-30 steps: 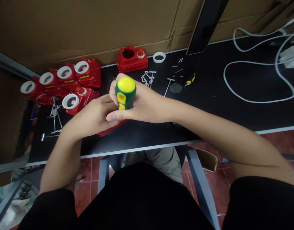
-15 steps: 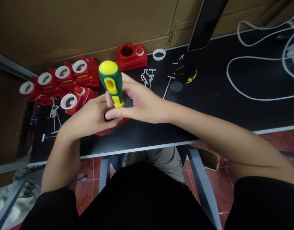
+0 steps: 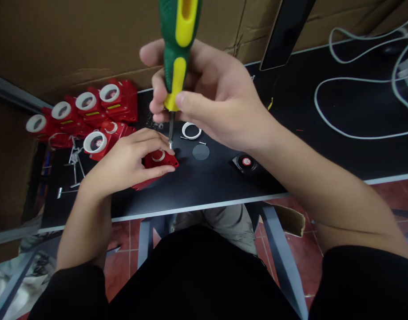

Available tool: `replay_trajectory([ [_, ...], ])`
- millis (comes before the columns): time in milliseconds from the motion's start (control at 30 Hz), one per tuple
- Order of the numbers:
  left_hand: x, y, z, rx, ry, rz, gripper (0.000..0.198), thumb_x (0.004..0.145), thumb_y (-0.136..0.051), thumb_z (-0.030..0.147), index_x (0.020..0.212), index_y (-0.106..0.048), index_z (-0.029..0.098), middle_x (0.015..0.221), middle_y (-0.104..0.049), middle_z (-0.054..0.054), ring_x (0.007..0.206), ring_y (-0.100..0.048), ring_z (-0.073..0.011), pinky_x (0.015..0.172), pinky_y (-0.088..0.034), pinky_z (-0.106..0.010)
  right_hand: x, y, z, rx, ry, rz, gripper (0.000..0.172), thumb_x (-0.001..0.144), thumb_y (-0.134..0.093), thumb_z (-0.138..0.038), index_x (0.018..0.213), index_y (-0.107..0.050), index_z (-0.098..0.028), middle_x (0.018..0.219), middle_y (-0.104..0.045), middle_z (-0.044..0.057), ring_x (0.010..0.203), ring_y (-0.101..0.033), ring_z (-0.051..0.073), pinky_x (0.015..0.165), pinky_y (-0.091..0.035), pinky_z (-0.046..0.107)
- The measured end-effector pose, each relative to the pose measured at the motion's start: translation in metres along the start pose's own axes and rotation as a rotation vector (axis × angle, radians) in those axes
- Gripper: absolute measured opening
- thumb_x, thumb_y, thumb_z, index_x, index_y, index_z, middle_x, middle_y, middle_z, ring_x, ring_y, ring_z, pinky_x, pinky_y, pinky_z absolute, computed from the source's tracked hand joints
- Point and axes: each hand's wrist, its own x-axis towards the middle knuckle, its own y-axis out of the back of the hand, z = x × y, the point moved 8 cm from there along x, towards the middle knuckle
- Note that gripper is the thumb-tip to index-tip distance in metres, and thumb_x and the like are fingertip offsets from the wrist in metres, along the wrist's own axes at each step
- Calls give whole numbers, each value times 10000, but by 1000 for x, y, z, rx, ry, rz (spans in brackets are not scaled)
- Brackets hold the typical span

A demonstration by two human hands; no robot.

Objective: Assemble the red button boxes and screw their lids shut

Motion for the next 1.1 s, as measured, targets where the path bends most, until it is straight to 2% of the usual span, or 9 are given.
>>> replay_trajectory([
  [133, 1, 6, -1, 13, 24, 140, 277, 1123, -788, 459, 1224, -791, 201, 1235, -860, -93, 1170, -796, -299, 1083, -627, -447, 2, 4, 14, 24, -21, 17, 393, 895, -860, -250, 1231, -658, -273, 1022, -694, -4, 1006, -757, 227, 1025, -682, 425],
  [267, 3, 2, -2, 22, 23, 151, 189, 1156, -724, 353, 1099, -810, 195, 1099, -873, -70, 1081, -812, -276, 1016, -633, -417, 2, -1, 26, 13, -77, 10, 434, 846, -873, -278, 1213, -641, -286, 1036, -709, -7, 1041, -768, 244, 1100, -663, 455],
  [400, 3, 0, -3, 11, 26, 113, 196, 1161, -703, 300, 1045, -822, 196, 1090, -887, -72, 1053, -825, -264, 995, -634, -408, 6, 21, -8, 102, -22, 222, 324, 759, -740, -106, 1035, -688, -267, 886, -647, -70, 893, -665, 141, 869, -617, 258],
  [500, 0, 9, 1, 30, 7, 187, 196, 1172, -701, 309, 1059, -823, 205, 1085, -888, -74, 1072, -827, -260, 977, -641, -406, 7, 44, -50, -103, 56, 313, 253, 802, -692, -185, 696, -469, -243, 726, -423, -83, 660, -421, 76, 615, -387, 228],
  [600, -4, 16, 10, 71, -63, 276, 201, 1171, -749, 372, 1051, -810, 222, 1056, -890, -66, 1079, -827, -259, 990, -649, -425, 0, 40, -62, -435, 105, 174, 244, 806, -825, -326, 693, -620, -257, 625, -492, -70, 570, -413, 106, 548, -311, 303],
  [667, -7, 16, 16, 127, -109, 310, 216, 1156, -787, 396, 1012, -789, 235, 990, -882, -51, 1038, -826, -256, 973, -643, -436, -8, 23, -29, -663, -61, -38, 237, 837, -896, -315, 772, -683, -233, 700, -658, -31, 681, -585, 152, 681, -447, 322],
  [767, -11, 12, 23, 248, -190, 359, 237, 1163, -772, 373, 966, -747, 242, 962, -875, -54, 1006, -825, -257, 903, -625, -427, -24, -5, 24, -778, -139, -276, 197, 918, -870, -355, 922, -729, -218, 800, -736, -18, 685, -620, 158, 704, -460, 304],
  [933, -9, 7, 22, 285, -175, 293, 260, 1169, -754, 410, 991, -725, 224, 1044, -871, -100, 1070, -806, -290, 934, -624, -443, -33, -16, 49, -989, -138, -331, 105, 1010, -765, -287, 1062, -736, -200, 797, -714, 14, 710, -632, 194, 706, -392, 294],
  [1100, -21, 38, -4, 72, 100, 141, 320, 1163, -740, 547, 1156, -783, 230, 1199, -829, -107, 1115, -775, -273, 1036, -628, -422, -25, 27, 43, -1280, -259, -324, 109, 1031, -747, -311, 966, -733, -224, 769, -719, 54, 709, -638, 250, 695, -369, 342],
])
